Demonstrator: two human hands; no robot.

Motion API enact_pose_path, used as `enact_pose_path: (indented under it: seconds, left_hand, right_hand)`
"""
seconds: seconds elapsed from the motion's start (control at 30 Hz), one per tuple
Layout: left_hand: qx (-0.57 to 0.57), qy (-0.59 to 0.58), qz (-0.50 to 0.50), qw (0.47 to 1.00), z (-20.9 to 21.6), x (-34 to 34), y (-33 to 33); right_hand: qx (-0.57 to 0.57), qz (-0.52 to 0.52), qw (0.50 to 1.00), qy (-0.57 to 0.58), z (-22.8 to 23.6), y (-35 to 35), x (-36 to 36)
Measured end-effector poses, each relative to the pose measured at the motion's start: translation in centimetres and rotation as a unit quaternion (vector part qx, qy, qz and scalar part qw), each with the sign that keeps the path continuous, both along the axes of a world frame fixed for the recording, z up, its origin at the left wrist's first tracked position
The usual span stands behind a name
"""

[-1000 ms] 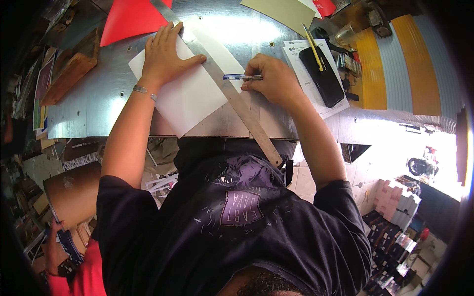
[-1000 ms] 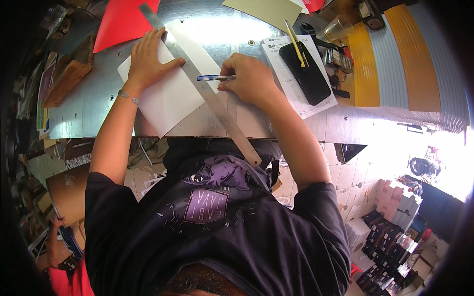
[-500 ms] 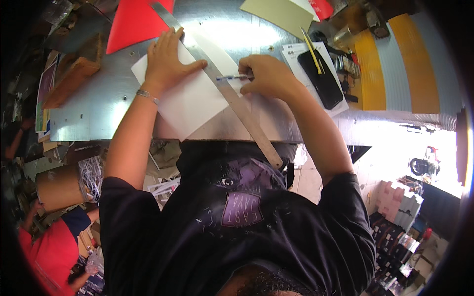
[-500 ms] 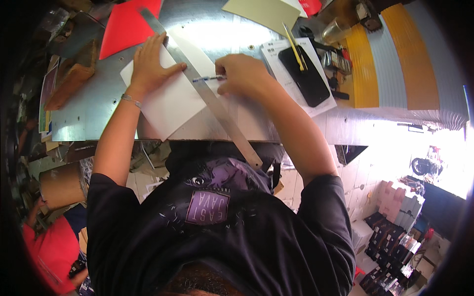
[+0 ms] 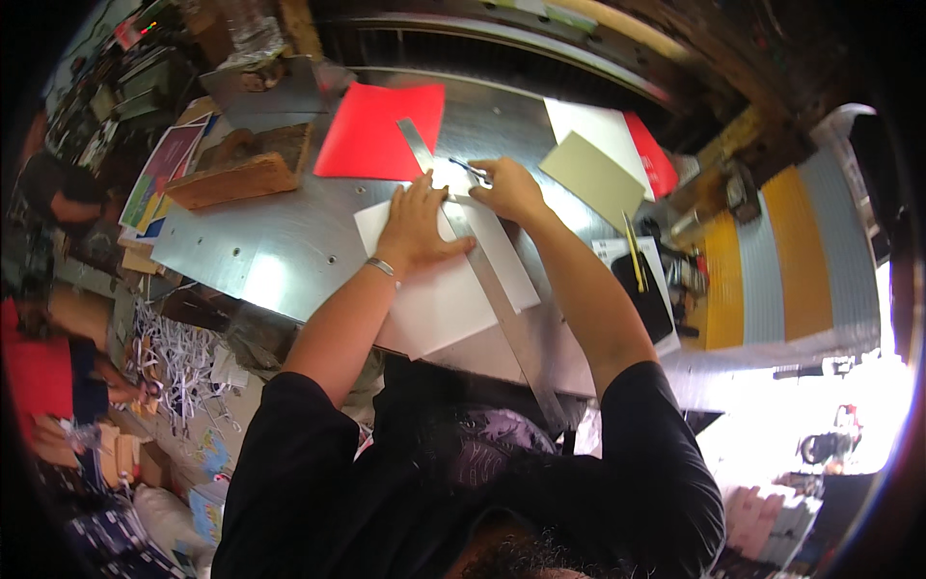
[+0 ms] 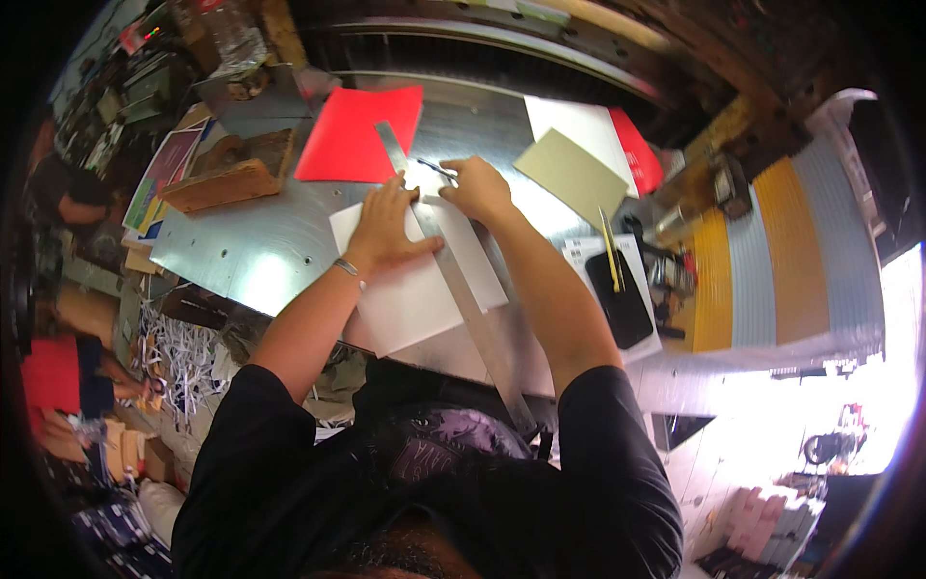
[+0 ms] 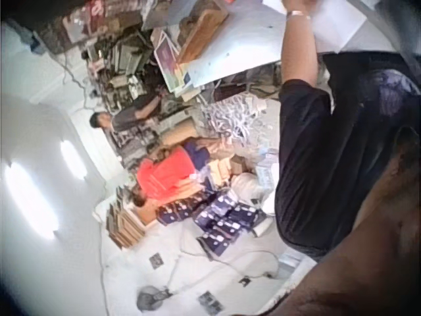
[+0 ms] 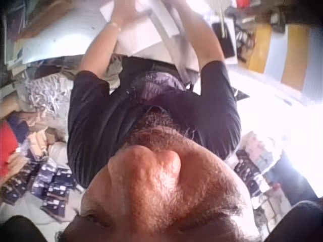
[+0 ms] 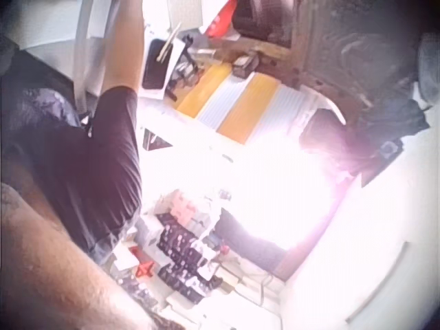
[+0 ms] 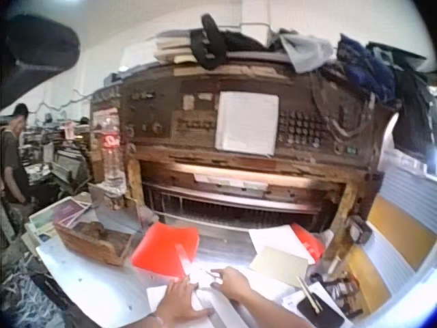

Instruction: The person measures sheets of paper with a ruler and a pen, then cuts the paper with a utility knife using the ruler as a guide.

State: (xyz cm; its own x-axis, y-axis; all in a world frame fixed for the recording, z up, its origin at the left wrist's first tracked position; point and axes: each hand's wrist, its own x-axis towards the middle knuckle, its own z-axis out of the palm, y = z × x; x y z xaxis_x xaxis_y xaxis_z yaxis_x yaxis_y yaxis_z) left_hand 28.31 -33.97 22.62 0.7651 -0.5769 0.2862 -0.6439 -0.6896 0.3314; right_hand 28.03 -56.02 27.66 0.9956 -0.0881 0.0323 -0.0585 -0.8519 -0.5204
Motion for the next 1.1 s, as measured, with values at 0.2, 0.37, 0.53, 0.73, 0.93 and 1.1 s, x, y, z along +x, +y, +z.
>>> enact_pose_path:
  seconds: [0.2, 0.37, 0.53, 0.73, 0.93, 1.1]
  left_hand:
    - [0.018, 0.05, 0.007, 0.999, 0.7, -0.7, -0.4]
    - [0.027, 0.049, 0.008, 0.998, 0.8, -1.0, -0.7]
    - [0.034, 0.062, 0.016, 0.997, 1.7, -1.3, -0.2]
    - [0.035, 0.068, 0.017, 0.997, 1.9, -1.2, -0.5]
    - [0.031, 0.056, 0.022, 0.998, 1.3, -1.2, -0.4]
    - [0.032, 0.049, 0.023, 0.998, 1.5, -1.3, -0.3]
  right_hand:
    - [-0.086, 0.032, 0.996, -0.02, 0.2, -0.6, 0.6]
    - [-0.077, 0.063, 0.995, -0.026, 0.0, -1.5, 1.0]
    - [0.021, 0.06, 0.998, -0.002, 1.0, -0.3, 1.6]
    - [0.052, 0.062, 0.997, 0.007, -0.5, -0.9, 4.1]
    - [0.001, 0.097, 0.994, -0.058, -1.0, -1.2, 3.6]
    - [-0.014, 0.119, 0.99, -0.072, -1.1, -1.2, 3.1]
